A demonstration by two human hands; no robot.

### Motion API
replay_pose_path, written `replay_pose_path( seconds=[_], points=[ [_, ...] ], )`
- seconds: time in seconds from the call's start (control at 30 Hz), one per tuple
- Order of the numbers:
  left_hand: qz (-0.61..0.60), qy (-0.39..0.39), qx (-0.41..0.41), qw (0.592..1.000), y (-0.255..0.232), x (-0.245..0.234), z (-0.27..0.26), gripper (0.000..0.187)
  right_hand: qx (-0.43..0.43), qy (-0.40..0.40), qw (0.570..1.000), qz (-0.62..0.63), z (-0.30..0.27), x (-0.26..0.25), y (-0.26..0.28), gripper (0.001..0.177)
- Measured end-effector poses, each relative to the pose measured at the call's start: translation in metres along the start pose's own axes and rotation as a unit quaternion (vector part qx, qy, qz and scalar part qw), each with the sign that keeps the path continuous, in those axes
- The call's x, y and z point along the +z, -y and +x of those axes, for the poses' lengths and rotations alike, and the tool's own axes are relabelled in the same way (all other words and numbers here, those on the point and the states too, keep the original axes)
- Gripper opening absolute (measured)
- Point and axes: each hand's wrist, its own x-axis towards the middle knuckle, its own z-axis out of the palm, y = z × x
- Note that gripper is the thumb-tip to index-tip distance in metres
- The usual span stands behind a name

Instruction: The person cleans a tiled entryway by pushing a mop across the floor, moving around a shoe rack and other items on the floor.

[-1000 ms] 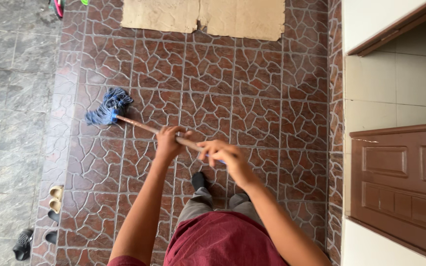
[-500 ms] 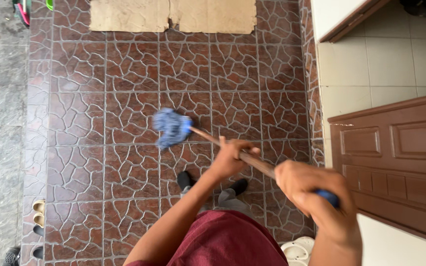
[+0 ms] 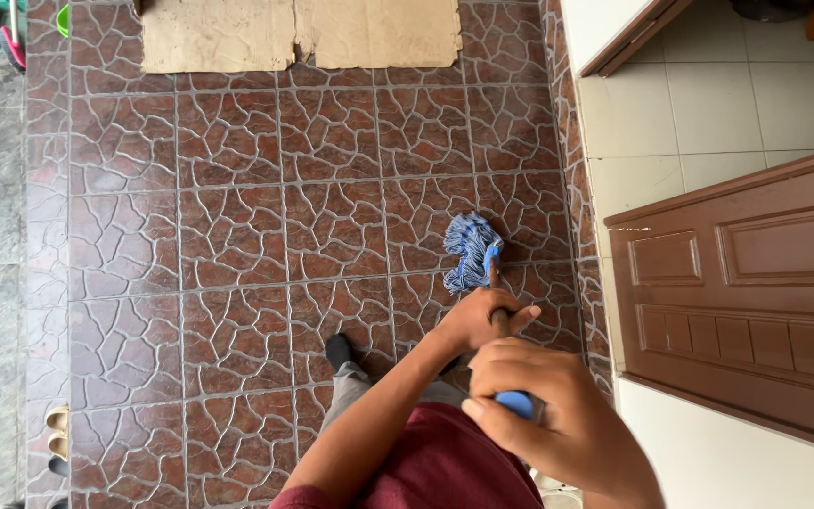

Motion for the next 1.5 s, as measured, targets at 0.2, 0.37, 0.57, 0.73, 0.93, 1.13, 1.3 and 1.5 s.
replay_pose_path(
  seconds=[0.2,0.37,0.57,0.73,0.93,1.13,1.3,1.5],
  points=[
    [0.074,0.041,-0.008,0.996,-0.032,-0.005,-0.01,0.048,-0.085,0.104,0.987,0.091,-0.025,-0.042,-0.007,0.032],
    [0.118,0.054,0.015,0.991,-0.045,-0.016,-0.025,0.041,-0.138,0.181,0.955,0.19,-0.031,-0.057,-0.021,0.044],
    [0.136,0.008,0.054,0.989,-0.038,-0.043,-0.052,0.031,-0.135,0.226,0.939,0.22,-0.025,-0.057,-0.022,0.054],
    [0.188,0.017,-0.003,0.982,-0.029,-0.072,-0.067,0.022,-0.216,0.306,0.892,0.254,0.001,-0.053,-0.048,0.042],
    [0.22,-0.056,0.017,0.974,-0.002,-0.111,-0.088,0.021,-0.29,0.282,0.869,0.285,0.028,-0.027,-0.089,0.03],
    [0.205,-0.059,-0.11,0.971,0.049,-0.156,-0.107,0.022,-0.287,0.281,0.845,0.354,0.088,0.018,-0.109,0.028],
    [0.223,-0.15,-0.125,0.955,0.095,-0.207,-0.139,0.025,-0.209,0.252,0.846,0.422,0.133,0.081,-0.114,0.029],
    [0.244,-0.3,-0.201,0.9,0.159,-0.265,-0.179,0.017,-0.093,0.165,0.906,0.378,0.173,0.166,-0.124,0.011]
  ],
)
